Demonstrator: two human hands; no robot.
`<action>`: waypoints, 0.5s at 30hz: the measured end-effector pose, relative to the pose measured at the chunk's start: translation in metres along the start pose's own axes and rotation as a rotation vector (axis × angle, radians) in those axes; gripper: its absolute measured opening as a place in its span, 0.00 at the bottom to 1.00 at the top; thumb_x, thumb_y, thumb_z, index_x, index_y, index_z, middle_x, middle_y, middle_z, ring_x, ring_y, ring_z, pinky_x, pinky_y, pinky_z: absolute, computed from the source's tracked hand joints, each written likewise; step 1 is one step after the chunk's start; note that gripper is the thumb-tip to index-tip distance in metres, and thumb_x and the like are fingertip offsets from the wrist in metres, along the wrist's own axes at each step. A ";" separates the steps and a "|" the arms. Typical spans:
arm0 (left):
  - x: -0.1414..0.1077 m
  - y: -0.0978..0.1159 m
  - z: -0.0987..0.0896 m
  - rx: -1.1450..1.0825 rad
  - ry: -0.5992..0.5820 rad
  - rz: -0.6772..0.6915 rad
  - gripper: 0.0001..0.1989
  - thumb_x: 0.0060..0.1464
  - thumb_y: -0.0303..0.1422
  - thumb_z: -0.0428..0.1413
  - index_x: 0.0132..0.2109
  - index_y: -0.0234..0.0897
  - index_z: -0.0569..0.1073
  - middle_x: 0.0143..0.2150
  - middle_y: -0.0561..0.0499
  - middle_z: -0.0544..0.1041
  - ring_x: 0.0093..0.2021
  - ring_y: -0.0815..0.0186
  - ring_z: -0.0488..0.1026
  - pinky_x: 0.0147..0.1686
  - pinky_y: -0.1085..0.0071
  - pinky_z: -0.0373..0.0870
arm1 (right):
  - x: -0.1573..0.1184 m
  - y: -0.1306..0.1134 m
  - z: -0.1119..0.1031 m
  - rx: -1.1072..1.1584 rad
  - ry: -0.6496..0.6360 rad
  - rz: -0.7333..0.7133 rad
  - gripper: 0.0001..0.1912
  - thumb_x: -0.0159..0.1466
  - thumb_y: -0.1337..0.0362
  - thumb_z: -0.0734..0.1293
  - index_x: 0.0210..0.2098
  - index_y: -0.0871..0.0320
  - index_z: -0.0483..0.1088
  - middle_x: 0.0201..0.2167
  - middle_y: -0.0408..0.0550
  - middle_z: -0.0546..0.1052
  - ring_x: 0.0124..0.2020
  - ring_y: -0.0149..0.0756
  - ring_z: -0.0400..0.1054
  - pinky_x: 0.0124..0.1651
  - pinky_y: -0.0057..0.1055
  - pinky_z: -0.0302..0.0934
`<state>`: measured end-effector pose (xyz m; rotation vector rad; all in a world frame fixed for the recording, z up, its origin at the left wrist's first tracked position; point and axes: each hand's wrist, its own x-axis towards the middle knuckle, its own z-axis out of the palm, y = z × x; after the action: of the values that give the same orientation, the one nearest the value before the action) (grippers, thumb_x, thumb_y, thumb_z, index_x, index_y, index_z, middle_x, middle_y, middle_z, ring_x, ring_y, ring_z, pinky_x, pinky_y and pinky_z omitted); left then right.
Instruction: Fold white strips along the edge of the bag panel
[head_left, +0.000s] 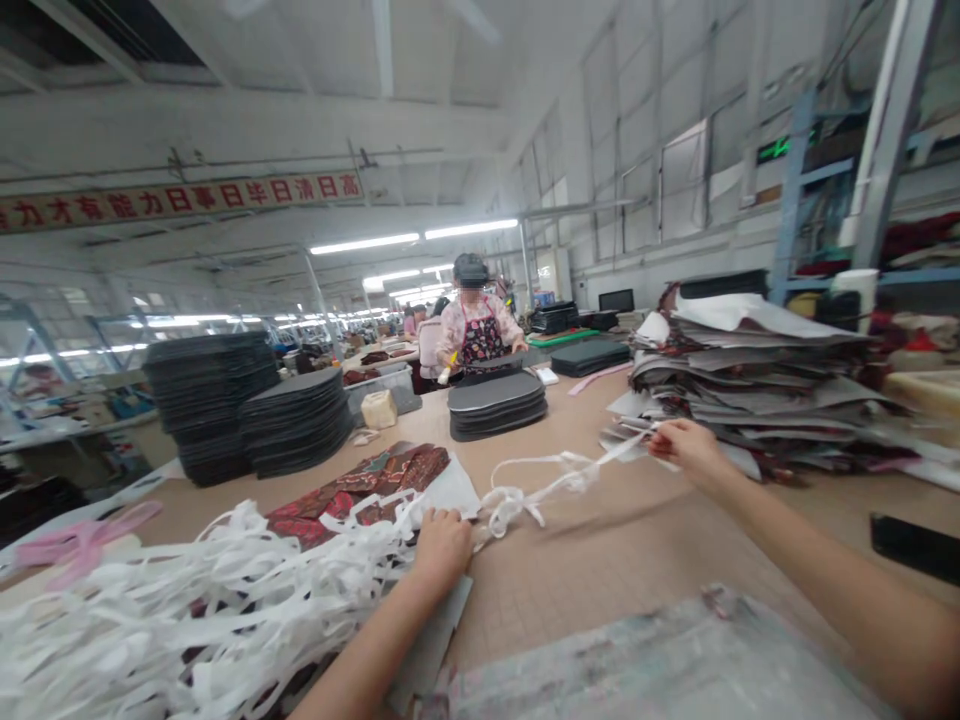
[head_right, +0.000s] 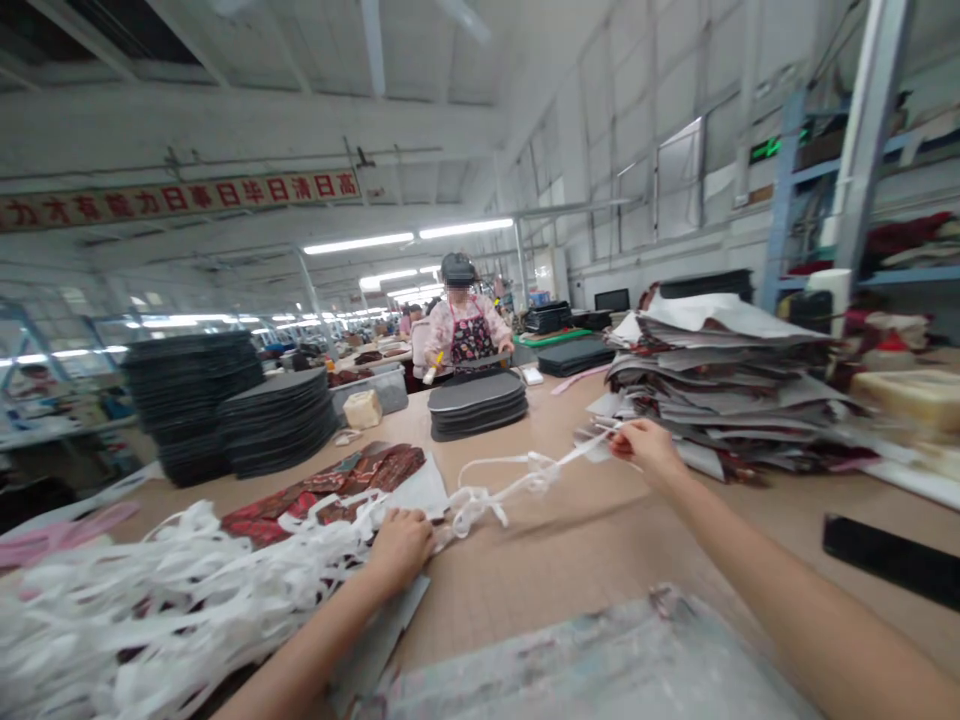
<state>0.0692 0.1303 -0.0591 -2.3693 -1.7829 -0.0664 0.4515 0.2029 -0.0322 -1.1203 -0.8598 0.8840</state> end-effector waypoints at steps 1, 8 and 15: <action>0.001 0.002 -0.004 0.001 -0.002 -0.008 0.13 0.56 0.33 0.48 0.35 0.33 0.76 0.39 0.41 0.75 0.44 0.55 0.69 0.49 0.57 0.56 | 0.000 -0.001 -0.007 -0.018 0.030 0.003 0.08 0.49 0.74 0.64 0.20 0.57 0.61 0.13 0.41 0.68 0.15 0.29 0.65 0.22 0.26 0.65; 0.019 0.039 -0.018 -0.082 0.123 0.004 0.22 0.51 0.40 0.54 0.52 0.34 0.67 0.53 0.41 0.67 0.54 0.53 0.61 0.53 0.58 0.55 | -0.001 -0.004 -0.003 -0.243 -0.003 -0.091 0.06 0.46 0.70 0.66 0.25 0.57 0.67 0.23 0.47 0.73 0.29 0.42 0.71 0.39 0.45 0.67; 0.056 0.093 0.011 -0.200 0.053 0.133 0.33 0.50 0.39 0.54 0.61 0.33 0.56 0.58 0.39 0.63 0.56 0.52 0.61 0.52 0.58 0.60 | -0.039 0.048 0.055 -0.915 -0.515 -0.675 0.26 0.54 0.68 0.60 0.53 0.62 0.64 0.57 0.59 0.62 0.58 0.45 0.57 0.60 0.40 0.50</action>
<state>0.1730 0.1607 -0.0728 -2.5905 -1.6606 -0.3009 0.3789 0.1971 -0.0720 -1.2255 -2.0512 0.1611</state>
